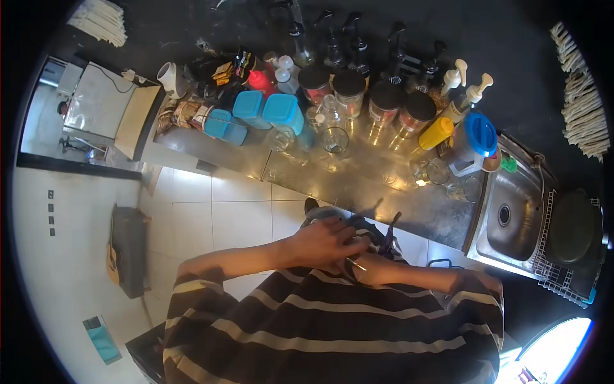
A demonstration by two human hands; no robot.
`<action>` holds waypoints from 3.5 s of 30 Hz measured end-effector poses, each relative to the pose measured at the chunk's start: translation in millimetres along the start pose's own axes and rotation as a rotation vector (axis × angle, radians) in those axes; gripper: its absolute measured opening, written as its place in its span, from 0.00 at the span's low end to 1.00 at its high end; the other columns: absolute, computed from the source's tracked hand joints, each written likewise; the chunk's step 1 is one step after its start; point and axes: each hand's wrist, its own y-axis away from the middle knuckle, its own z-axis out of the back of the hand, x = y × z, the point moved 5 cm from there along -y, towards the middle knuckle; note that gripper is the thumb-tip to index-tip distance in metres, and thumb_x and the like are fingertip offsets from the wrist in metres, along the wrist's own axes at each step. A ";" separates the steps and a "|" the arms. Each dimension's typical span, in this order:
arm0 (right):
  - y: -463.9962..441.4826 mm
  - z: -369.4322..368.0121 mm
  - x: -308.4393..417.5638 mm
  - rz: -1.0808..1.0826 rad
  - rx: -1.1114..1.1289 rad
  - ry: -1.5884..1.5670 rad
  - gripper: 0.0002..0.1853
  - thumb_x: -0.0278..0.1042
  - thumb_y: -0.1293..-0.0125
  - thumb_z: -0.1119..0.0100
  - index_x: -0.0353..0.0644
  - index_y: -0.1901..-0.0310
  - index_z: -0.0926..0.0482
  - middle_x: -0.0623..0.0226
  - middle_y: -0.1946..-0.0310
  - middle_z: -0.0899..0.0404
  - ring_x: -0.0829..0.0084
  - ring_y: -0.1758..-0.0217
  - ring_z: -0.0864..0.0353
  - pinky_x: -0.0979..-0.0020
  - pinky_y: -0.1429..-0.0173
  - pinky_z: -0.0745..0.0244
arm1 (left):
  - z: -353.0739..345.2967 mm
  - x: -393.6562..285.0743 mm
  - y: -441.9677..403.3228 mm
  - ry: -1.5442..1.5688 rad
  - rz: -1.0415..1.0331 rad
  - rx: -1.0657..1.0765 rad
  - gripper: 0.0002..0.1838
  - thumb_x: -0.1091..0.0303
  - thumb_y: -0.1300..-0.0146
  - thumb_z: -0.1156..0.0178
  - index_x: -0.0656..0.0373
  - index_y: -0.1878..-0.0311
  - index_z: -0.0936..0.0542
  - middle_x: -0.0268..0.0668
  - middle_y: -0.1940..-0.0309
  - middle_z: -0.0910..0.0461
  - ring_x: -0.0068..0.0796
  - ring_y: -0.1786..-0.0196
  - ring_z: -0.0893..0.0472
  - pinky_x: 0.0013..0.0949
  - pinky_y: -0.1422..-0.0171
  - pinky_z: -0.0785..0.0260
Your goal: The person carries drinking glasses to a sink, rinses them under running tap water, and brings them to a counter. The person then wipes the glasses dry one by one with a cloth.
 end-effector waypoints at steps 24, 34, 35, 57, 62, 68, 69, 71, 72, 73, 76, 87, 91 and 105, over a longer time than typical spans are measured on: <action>46.8 9.7 -60.0 -0.099 -0.206 -0.994 0.22 0.24 0.41 0.51 0.35 0.43 0.32 0.60 0.44 0.30 0.66 0.41 0.31 0.65 0.35 0.38 | -36.3 5.4 26.4 0.587 0.394 -0.195 0.39 0.53 0.61 0.28 0.57 0.46 0.33 0.47 0.61 0.22 0.49 0.61 0.20 0.42 0.58 0.27; 55.2 24.2 -68.1 0.560 -1.029 -1.750 0.30 0.56 0.38 0.50 0.40 0.44 0.35 0.61 0.49 0.31 0.61 0.45 0.33 0.57 0.39 0.40 | -40.5 38.4 17.7 1.832 0.490 -0.689 0.35 0.50 0.44 0.38 0.59 0.41 0.40 0.43 0.60 0.24 0.33 0.60 0.21 0.36 0.55 0.26; 54.5 28.4 -63.9 0.575 -1.027 -1.745 0.30 0.56 0.38 0.50 0.40 0.44 0.35 0.61 0.49 0.31 0.61 0.45 0.33 0.57 0.39 0.40 | -36.5 40.1 15.1 1.828 0.484 -0.711 0.36 0.50 0.45 0.38 0.58 0.40 0.41 0.43 0.60 0.24 0.34 0.60 0.21 0.36 0.55 0.26; -10.1 41.7 -22.5 0.145 -0.996 -1.011 0.36 0.42 0.46 0.33 0.40 0.39 0.39 0.62 0.48 0.29 0.70 0.45 0.30 0.69 0.40 0.34 | 8.7 22.7 -24.7 0.412 0.529 -0.664 0.33 0.50 0.42 0.52 0.63 0.39 0.42 0.52 0.46 0.41 0.52 0.42 0.39 0.48 0.37 0.51; -11.6 31.4 -24.9 0.378 -0.614 -1.634 0.35 0.50 0.42 0.40 0.39 0.39 0.40 0.61 0.47 0.31 0.67 0.43 0.29 0.67 0.39 0.33 | -44.8 74.8 6.7 1.242 0.783 -0.958 0.40 0.31 0.38 0.66 0.61 0.42 0.37 0.46 0.49 0.34 0.41 0.44 0.32 0.38 0.39 0.43; 7.7 47.8 27.9 -0.053 -0.674 -1.486 0.35 0.52 0.41 0.42 0.36 0.40 0.40 0.53 0.46 0.32 0.60 0.42 0.31 0.62 0.40 0.33 | -117.6 77.9 19.3 1.331 1.213 -0.252 0.15 0.60 0.44 0.38 0.65 0.66 0.21 0.44 0.73 0.20 0.36 0.70 0.21 0.37 0.62 0.28; 7.3 46.5 24.9 -0.055 -0.681 -1.409 0.35 0.51 0.41 0.42 0.36 0.40 0.41 0.53 0.47 0.32 0.59 0.43 0.31 0.61 0.40 0.34 | -110.1 79.7 13.7 1.082 1.057 -0.323 0.15 0.61 0.45 0.39 0.67 0.65 0.22 0.47 0.71 0.20 0.38 0.69 0.20 0.37 0.64 0.29; 8.3 46.5 19.2 -0.060 -0.693 -1.251 0.35 0.51 0.41 0.43 0.36 0.40 0.41 0.52 0.47 0.32 0.57 0.43 0.31 0.61 0.41 0.34 | -93.0 74.1 3.2 0.590 0.728 -0.441 0.16 0.63 0.45 0.40 0.70 0.63 0.23 0.52 0.69 0.21 0.41 0.68 0.20 0.37 0.66 0.30; 8.0 48.6 16.9 -0.059 -0.698 -1.168 0.35 0.51 0.41 0.43 0.36 0.40 0.41 0.51 0.47 0.32 0.56 0.44 0.31 0.60 0.41 0.34 | -84.8 67.6 8.1 0.860 0.760 -0.538 0.15 0.64 0.45 0.41 0.70 0.64 0.23 0.53 0.70 0.22 0.42 0.67 0.20 0.38 0.64 0.30; 6.4 52.0 14.6 -0.057 -0.704 -1.086 0.34 0.51 0.40 0.43 0.36 0.40 0.42 0.50 0.47 0.32 0.56 0.44 0.31 0.60 0.41 0.34 | -56.5 55.3 4.2 0.782 0.737 -0.386 0.17 0.62 0.41 0.44 0.69 0.57 0.26 0.51 0.66 0.21 0.44 0.64 0.21 0.38 0.60 0.30; -9.2 66.2 11.5 -0.051 -0.723 -0.848 0.34 0.50 0.40 0.44 0.35 0.40 0.43 0.48 0.48 0.33 0.53 0.45 0.31 0.58 0.42 0.35 | -26.6 42.5 7.2 0.898 0.587 -0.471 0.24 0.59 0.38 0.46 0.66 0.44 0.31 0.52 0.50 0.27 0.48 0.48 0.27 0.38 0.43 0.36; -22.6 36.2 23.0 -0.020 -0.759 0.054 0.33 0.48 0.37 0.47 0.34 0.39 0.46 0.41 0.50 0.33 0.45 0.48 0.32 0.54 0.44 0.37 | -93.8 115.1 31.9 1.407 0.567 -0.864 0.25 0.67 0.33 0.53 0.67 0.36 0.43 0.41 0.47 0.34 0.32 0.46 0.33 0.30 0.39 0.40; -56.9 44.3 5.5 -0.103 -1.066 -0.526 0.31 0.38 0.39 0.49 0.36 0.38 0.47 0.38 0.48 0.40 0.40 0.52 0.35 0.52 0.46 0.39 | -78.0 125.4 22.3 0.969 0.483 -0.970 0.20 0.64 0.31 0.54 0.62 0.39 0.36 0.37 0.45 0.31 0.29 0.44 0.31 0.31 0.39 0.38; -108.3 37.3 -7.4 -0.193 -1.282 -0.074 0.36 0.39 0.36 0.46 0.26 0.37 0.53 0.28 0.53 0.32 0.38 0.52 0.28 0.52 0.49 0.32 | -14.8 160.2 22.1 0.964 0.555 -0.779 0.19 0.65 0.36 0.47 0.61 0.43 0.31 0.35 0.52 0.27 0.23 0.52 0.26 0.29 0.48 0.31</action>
